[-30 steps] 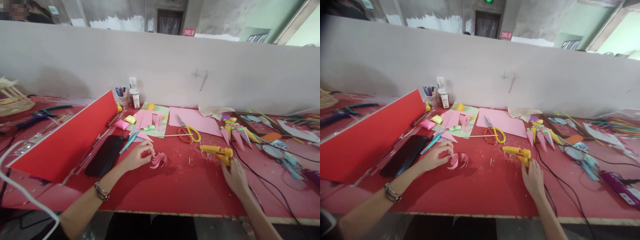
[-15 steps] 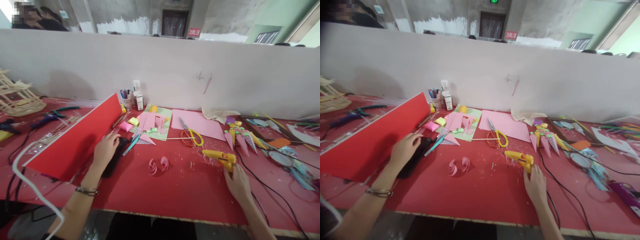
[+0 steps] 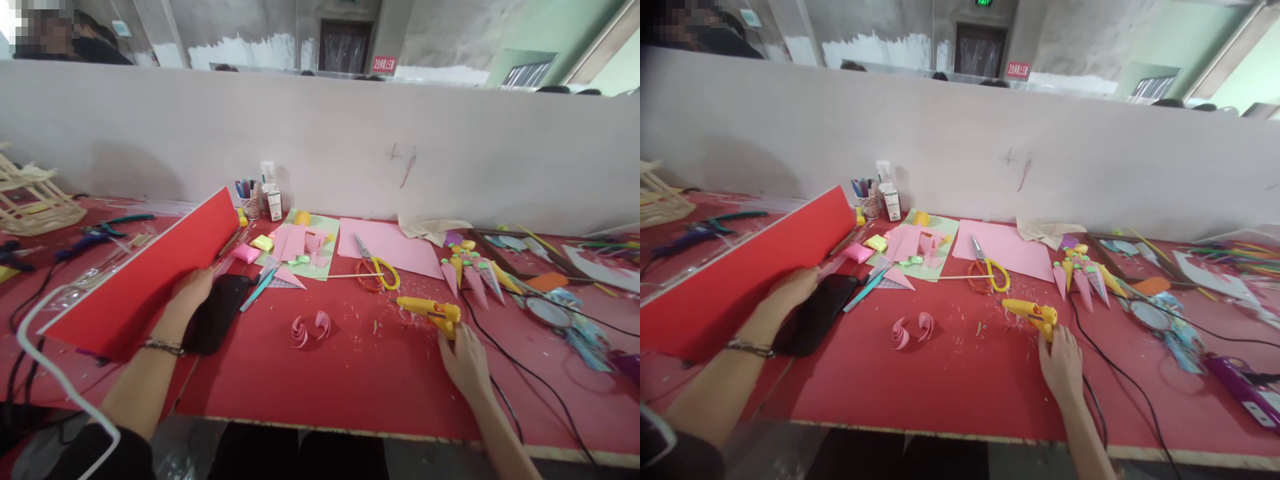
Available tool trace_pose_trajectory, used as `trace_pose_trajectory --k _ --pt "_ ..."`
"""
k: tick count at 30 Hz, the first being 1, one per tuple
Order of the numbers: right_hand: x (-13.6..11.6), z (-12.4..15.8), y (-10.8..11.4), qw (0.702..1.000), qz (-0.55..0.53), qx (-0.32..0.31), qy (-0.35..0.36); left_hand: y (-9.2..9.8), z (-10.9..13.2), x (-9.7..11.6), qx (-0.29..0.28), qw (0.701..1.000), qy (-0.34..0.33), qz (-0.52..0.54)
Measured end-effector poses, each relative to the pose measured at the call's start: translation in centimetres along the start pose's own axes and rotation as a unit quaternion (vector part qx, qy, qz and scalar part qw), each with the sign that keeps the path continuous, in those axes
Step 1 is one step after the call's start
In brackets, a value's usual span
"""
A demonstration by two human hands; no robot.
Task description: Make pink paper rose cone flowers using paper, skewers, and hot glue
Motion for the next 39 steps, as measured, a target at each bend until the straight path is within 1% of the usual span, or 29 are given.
trace_pose_trajectory --k 4,7,9,11,12,13,14,16,17,18,20,21,23,24,25,27,28,31,34,36,39 --pt "-0.2 -0.2 0.2 1.000 -0.008 -0.009 -0.018 0.7 1.3 0.4 -0.017 0.998 -0.009 -0.052" --pt "-0.3 -0.5 0.3 0.998 -0.036 -0.027 -0.041 1.4 2.1 0.4 -0.012 0.998 -0.025 -0.056" --pt "-0.3 -0.7 0.5 0.995 -0.072 -0.036 -0.064 2.0 2.6 0.4 0.000 0.999 -0.009 -0.039" --pt "-0.1 -1.0 0.9 0.987 -0.119 -0.052 -0.096 2.7 3.4 0.2 0.012 1.000 0.026 0.009" --pt "0.1 -1.1 1.1 0.981 -0.145 -0.065 -0.114 2.9 3.9 0.2 0.014 0.998 0.032 0.043" --pt "0.3 -1.2 1.3 0.973 -0.170 -0.082 -0.131 3.0 4.4 0.3 0.015 0.996 0.019 0.087" --pt "0.5 -1.4 1.5 0.965 -0.194 -0.104 -0.144 3.0 5.1 0.5 0.008 0.990 -0.007 0.143" --pt "0.7 -1.7 2.1 0.947 -0.236 -0.149 -0.159 2.5 6.5 0.8 0.001 0.967 -0.025 0.252" --pt "0.6 -1.9 2.5 0.939 -0.254 -0.163 -0.165 1.9 7.3 1.2 -0.022 0.950 -0.043 0.309" --pt "0.4 -2.2 2.8 0.932 -0.271 -0.171 -0.171 1.1 8.2 1.7 -0.070 0.925 -0.066 0.369" --pt "-0.4 -2.8 3.4 0.919 -0.305 -0.168 -0.184 -0.8 10.3 2.9 -0.187 0.857 -0.104 0.469" --pt "-1.0 -3.1 3.5 0.913 -0.321 -0.166 -0.190 -1.8 11.5 3.6 -0.247 0.827 -0.121 0.490" --pt "-2.3 -3.6 3.5 0.900 -0.353 -0.171 -0.192 -3.6 13.7 4.9 -0.361 0.772 -0.132 0.506" --pt "-2.9 -3.9 3.4 0.896 -0.368 -0.167 -0.186 -4.3 14.7 5.3 -0.391 0.756 -0.123 0.510" --pt "-3.4 -4.2 3.2 0.897 -0.377 -0.139 -0.184 -4.9 15.4 5.7 -0.406 0.744 -0.125 0.516" --pt "-4.1 -4.8 2.9 0.900 -0.390 -0.072 -0.178 -5.5 16.3 6.1 -0.410 0.741 -0.138 0.514" --pt "-4.4 -5.0 2.8 0.902 -0.392 -0.051 -0.174 -5.7 16.6 6.2 -0.413 0.744 -0.144 0.505" --pt "-5.2 -6.0 2.6 0.912 -0.379 -0.037 -0.152 -5.8 16.5 6.2 -0.424 0.766 -0.149 0.460" --pt "-6.5 -7.2 3.2 0.930 -0.348 -0.023 -0.115 -5.2 16.3 6.3 -0.416 0.783 -0.170 0.431" --pt "-7.5 -8.1 3.8 0.939 -0.330 0.002 -0.099 -4.8 16.3 6.6 -0.418 0.780 -0.189 0.425" --pt "-8.9 -9.2 4.6 0.949 -0.301 0.048 -0.078 -4.4 16.6 7.2 -0.440 0.761 -0.199 0.434"
Point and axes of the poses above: each hand's wrist, its own z-axis away from the middle knuckle, its own y-axis out of the back of the hand, x = y × z, the point moved 2 cm from there along -z, towards the middle knuckle, and after that the axes turned 14 degrees about y, right-handed, at the moved point
